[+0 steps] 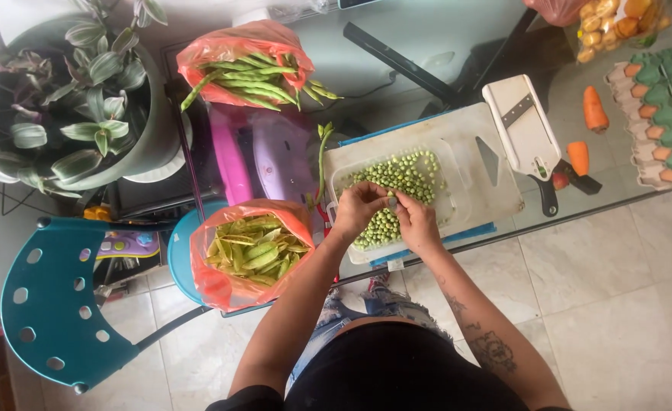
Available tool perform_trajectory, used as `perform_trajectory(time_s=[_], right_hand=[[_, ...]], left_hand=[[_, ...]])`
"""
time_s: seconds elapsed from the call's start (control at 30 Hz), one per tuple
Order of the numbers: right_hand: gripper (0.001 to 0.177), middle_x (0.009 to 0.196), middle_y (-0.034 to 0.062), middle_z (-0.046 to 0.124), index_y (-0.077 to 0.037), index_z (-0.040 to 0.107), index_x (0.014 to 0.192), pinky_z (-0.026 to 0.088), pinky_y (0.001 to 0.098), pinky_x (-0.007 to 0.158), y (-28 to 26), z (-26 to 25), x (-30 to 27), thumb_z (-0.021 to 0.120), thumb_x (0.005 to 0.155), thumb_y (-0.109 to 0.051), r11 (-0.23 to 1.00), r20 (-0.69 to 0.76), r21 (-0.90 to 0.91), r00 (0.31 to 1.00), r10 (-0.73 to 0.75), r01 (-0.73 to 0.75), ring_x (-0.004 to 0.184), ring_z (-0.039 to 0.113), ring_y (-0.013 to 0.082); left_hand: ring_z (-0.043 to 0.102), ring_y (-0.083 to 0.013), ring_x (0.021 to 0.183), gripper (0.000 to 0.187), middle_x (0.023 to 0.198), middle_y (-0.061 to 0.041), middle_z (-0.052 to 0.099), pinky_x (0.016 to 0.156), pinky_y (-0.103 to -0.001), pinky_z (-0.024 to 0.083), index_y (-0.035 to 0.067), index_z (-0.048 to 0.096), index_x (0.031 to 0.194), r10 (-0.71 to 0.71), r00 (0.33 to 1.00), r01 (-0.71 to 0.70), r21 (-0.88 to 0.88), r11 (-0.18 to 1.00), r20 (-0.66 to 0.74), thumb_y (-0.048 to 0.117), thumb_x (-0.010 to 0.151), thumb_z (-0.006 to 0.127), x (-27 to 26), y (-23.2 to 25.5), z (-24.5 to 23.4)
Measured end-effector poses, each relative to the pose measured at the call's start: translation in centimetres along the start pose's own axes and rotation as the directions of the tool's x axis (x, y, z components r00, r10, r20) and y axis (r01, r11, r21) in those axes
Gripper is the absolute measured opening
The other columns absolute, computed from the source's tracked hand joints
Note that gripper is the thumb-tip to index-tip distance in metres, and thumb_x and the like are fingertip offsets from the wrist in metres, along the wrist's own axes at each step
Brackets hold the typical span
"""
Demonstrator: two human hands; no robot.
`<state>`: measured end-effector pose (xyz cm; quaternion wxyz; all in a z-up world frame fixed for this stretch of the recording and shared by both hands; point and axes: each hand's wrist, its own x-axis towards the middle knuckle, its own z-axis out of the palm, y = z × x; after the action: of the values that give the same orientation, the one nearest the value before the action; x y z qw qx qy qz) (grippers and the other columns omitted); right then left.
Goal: The person stands at a glass table and repeatedly picks green pea pods from a plastic bag, opens them by hand, and drops the peas into a clear container while discarding the empty pods back into the bag. A smartphone is visible on the table but not used.
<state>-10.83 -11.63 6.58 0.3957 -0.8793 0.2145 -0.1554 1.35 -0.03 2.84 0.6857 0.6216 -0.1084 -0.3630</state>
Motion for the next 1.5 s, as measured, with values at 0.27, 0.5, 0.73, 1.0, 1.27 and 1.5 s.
perform_trajectory(time_s=[0.27, 0.5, 0.73, 1.0, 1.27, 1.5], right_hand=[[0.027, 0.101, 0.0121, 0.078, -0.018, 0.078, 0.122, 0.059, 0.0479, 0.087, -0.4, -0.1, 0.2, 0.074, 0.096, -0.012, 0.994, -0.052, 0.072, 0.995, 0.086, -0.082, 0.104, 0.071, 0.0333], [0.023, 0.099, 0.0176, 0.077, -0.011, 0.077, 0.117, 0.059, 0.0524, 0.082, -1.3, -0.9, 1.1, 0.073, 0.095, -0.007, 0.998, -0.051, 0.05, 0.998, 0.048, -0.045, 0.097, 0.072, 0.039], [0.021, 0.097, 0.0125, 0.078, -0.015, 0.079, 0.116, 0.061, 0.0473, 0.079, 0.9, -0.3, 0.6, 0.075, 0.096, -0.014, 0.995, -0.026, 0.067, 0.997, 0.076, -0.074, 0.093, 0.074, 0.0328], [0.019, 0.095, 0.0113, 0.079, -0.013, 0.081, 0.11, 0.062, 0.0418, 0.076, 1.6, -0.8, 0.6, 0.08, 0.091, -0.01, 0.965, 0.045, 0.168, 0.98, 0.194, -0.199, 0.093, 0.074, 0.0292], [0.031, 0.104, 0.0165, 0.076, -0.007, 0.073, 0.116, 0.062, 0.0461, 0.08, 3.5, 0.2, 1.1, 0.085, 0.09, -0.019, 0.938, 0.122, 0.131, 0.944, 0.306, -0.321, 0.099, 0.074, 0.0327], [0.031, 0.102, 0.0212, 0.073, 0.002, 0.067, 0.106, 0.064, 0.0396, 0.078, 6.1, 1.5, 1.3, 0.089, 0.086, -0.01, 0.868, 0.166, 0.303, 0.919, 0.358, -0.392, 0.097, 0.075, 0.0309]], left_hand=[[0.076, -0.0297, 0.088, 0.021, 0.084, -0.007, 0.077, 0.082, -0.042, 0.059, 0.012, 0.074, 0.092, 0.069, 0.99, -0.121, 0.5, 0.857, 0.12, 0.025, 0.08, 0.086, 0.8, 1.6, 0.7], [0.074, -0.0198, 0.084, 0.025, 0.082, -0.001, 0.075, 0.079, -0.035, 0.058, 0.017, 0.074, 0.093, 0.065, 0.998, -0.069, 0.452, 0.889, 0.024, 0.032, 0.079, 0.088, 1.3, -0.4, 0.1], [0.073, -0.0171, 0.083, 0.021, 0.08, 0.0, 0.072, 0.079, -0.035, 0.057, 0.017, 0.074, 0.09, 0.064, 0.992, -0.101, 0.401, 0.91, 0.105, 0.028, 0.079, 0.088, 2.2, -1.4, -0.6], [0.07, -0.0138, 0.076, 0.017, 0.071, 0.002, 0.068, 0.076, -0.03, 0.053, 0.018, 0.066, 0.081, -0.004, 0.977, -0.073, 0.353, 0.933, 0.213, 0.021, 0.084, 0.082, 1.5, -0.2, -0.4], [0.075, -0.0259, 0.087, 0.015, 0.089, -0.009, 0.073, 0.08, -0.039, 0.058, 0.013, 0.067, 0.096, -0.049, 0.99, -0.012, 0.435, 0.9, 0.13, 0.021, 0.089, 0.077, 1.6, -2.5, -0.1], [0.076, -0.0205, 0.078, 0.031, 0.088, -0.016, 0.076, 0.076, -0.029, 0.064, 0.001, 0.066, 0.124, -0.057, 0.997, 0.05, 0.133, 0.99, 0.052, 0.008, 0.094, 0.071, 0.3, -1.4, 0.2]])
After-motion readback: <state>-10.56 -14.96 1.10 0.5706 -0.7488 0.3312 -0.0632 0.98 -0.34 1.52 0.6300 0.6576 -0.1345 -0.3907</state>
